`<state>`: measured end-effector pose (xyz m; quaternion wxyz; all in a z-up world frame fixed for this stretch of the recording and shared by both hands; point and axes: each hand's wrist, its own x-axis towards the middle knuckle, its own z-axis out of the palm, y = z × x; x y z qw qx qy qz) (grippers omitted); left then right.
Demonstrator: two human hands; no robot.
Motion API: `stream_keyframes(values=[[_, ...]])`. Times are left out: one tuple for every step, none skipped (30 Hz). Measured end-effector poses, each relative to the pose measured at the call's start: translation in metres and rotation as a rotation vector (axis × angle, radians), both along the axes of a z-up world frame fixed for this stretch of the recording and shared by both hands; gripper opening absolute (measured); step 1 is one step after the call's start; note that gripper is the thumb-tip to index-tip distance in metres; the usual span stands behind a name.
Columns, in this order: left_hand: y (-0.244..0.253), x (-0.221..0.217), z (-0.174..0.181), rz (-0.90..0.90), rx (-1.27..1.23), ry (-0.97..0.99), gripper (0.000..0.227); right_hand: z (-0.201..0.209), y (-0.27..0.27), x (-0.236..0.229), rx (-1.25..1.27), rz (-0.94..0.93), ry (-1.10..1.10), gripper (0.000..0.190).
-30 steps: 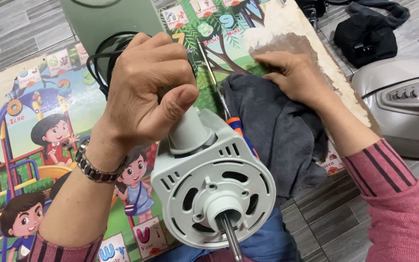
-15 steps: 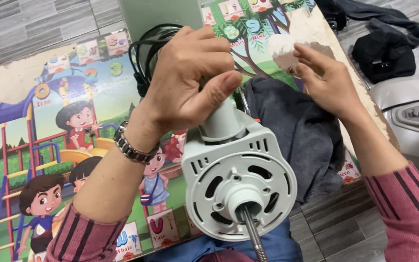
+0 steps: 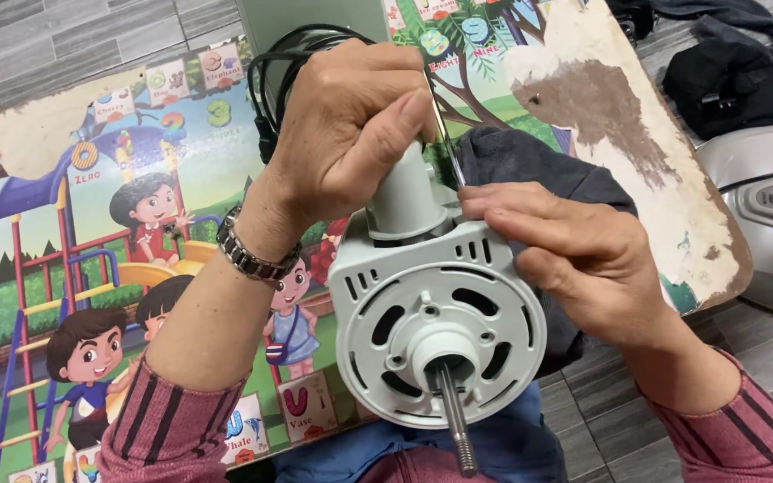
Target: Disassembling the motor housing of an electric fan by prying off the front cover
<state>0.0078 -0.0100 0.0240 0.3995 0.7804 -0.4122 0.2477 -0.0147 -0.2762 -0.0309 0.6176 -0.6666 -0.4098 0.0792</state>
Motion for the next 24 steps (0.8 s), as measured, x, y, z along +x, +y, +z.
stream_keyframes(values=[[0.0, 0.0, 0.0, 0.001, 0.013, -0.003, 0.033, -0.002, 0.0, 0.0, 0.018, 0.018, -0.004, 0.032], [0.0, 0.001, 0.0, 0.003, 0.025, -0.008, 0.034, -0.004, 0.001, 0.0, 0.037, 0.037, -0.009, 0.035], [0.0, 0.002, -0.001, 0.003, 0.026, -0.007, 0.034, -0.005, 0.001, 0.0, 0.038, 0.037, -0.008, 0.035], [-0.001, 0.003, -0.001, -0.005, 0.025, 0.006, 0.034, -0.005, 0.001, 0.0, 0.043, 0.042, -0.023, 0.034], [-0.002, 0.004, -0.001, -0.013, 0.023, 0.018, 0.036, -0.005, 0.001, 0.0, 0.049, 0.047, -0.038, 0.033], [-0.003, 0.005, -0.001, -0.015, 0.024, 0.02, 0.036, -0.004, 0.002, 0.0, 0.049, 0.045, -0.037, 0.033], [-0.004, 0.005, -0.001, -0.011, 0.034, 0.013, 0.034, -0.002, 0.003, -0.001, 0.052, 0.045, -0.038, 0.031], [-0.005, 0.006, -0.001, -0.008, 0.044, 0.007, 0.033, -0.001, 0.004, -0.001, 0.054, 0.045, -0.039, 0.03], [-0.006, 0.006, -0.001, -0.01, 0.045, 0.009, 0.033, -0.002, 0.004, 0.001, 0.055, 0.043, -0.037, 0.03], [-0.006, 0.007, -0.001, -0.011, 0.039, 0.016, 0.033, -0.002, 0.005, 0.003, 0.082, 0.073, 0.01, 0.028], [-0.007, 0.007, -0.002, -0.011, 0.033, 0.022, 0.033, -0.003, 0.005, 0.005, 0.109, 0.102, 0.058, 0.026], [-0.006, 0.007, 0.0, -0.013, 0.034, 0.024, 0.033, 0.0, 0.007, 0.007, 0.111, 0.1, 0.06, 0.026], [-0.006, 0.007, 0.001, -0.039, 0.013, 0.049, 0.032, 0.002, 0.008, 0.01, 0.061, 0.072, 0.124, 0.031], [-0.005, 0.007, 0.003, -0.063, -0.008, 0.073, 0.032, 0.005, 0.01, 0.013, 0.011, 0.046, 0.186, 0.041], [-0.004, 0.009, 0.0, -0.063, -0.007, 0.073, 0.032, 0.005, 0.015, 0.017, 0.012, 0.046, 0.186, 0.041], [-0.004, 0.011, -0.003, -0.057, -0.047, 0.096, 0.022, 0.005, 0.02, 0.021, 0.116, 0.092, 0.268, 0.049], [-0.003, 0.014, -0.006, -0.05, -0.088, 0.119, 0.014, 0.005, 0.025, 0.025, 0.221, 0.138, 0.351, 0.06], [-0.002, 0.016, -0.008, -0.053, -0.087, 0.116, 0.014, 0.007, 0.028, 0.029, 0.221, 0.135, 0.348, 0.06], [-0.001, 0.019, -0.011, -0.038, -0.09, 0.107, 0.015, 0.008, 0.031, 0.033, 0.215, 0.137, 0.399, 0.063], [0.001, 0.022, -0.013, -0.024, -0.092, 0.098, 0.018, 0.009, 0.033, 0.036, 0.209, 0.138, 0.45, 0.066], [0.002, 0.024, -0.014, -0.026, -0.091, 0.096, 0.018, 0.013, 0.034, 0.034, 0.21, 0.136, 0.446, 0.066], [0.004, 0.024, -0.016, -0.008, -0.115, 0.133, 0.02, 0.016, 0.035, 0.03, 0.148, 0.129, 0.396, 0.063], [0.006, 0.025, -0.018, 0.01, -0.138, 0.171, 0.022, 0.019, 0.036, 0.027, 0.086, 0.123, 0.345, 0.062], [0.006, 0.026, -0.018, 0.009, -0.137, 0.172, 0.022, 0.02, 0.037, 0.027, 0.087, 0.122, 0.345, 0.062]])
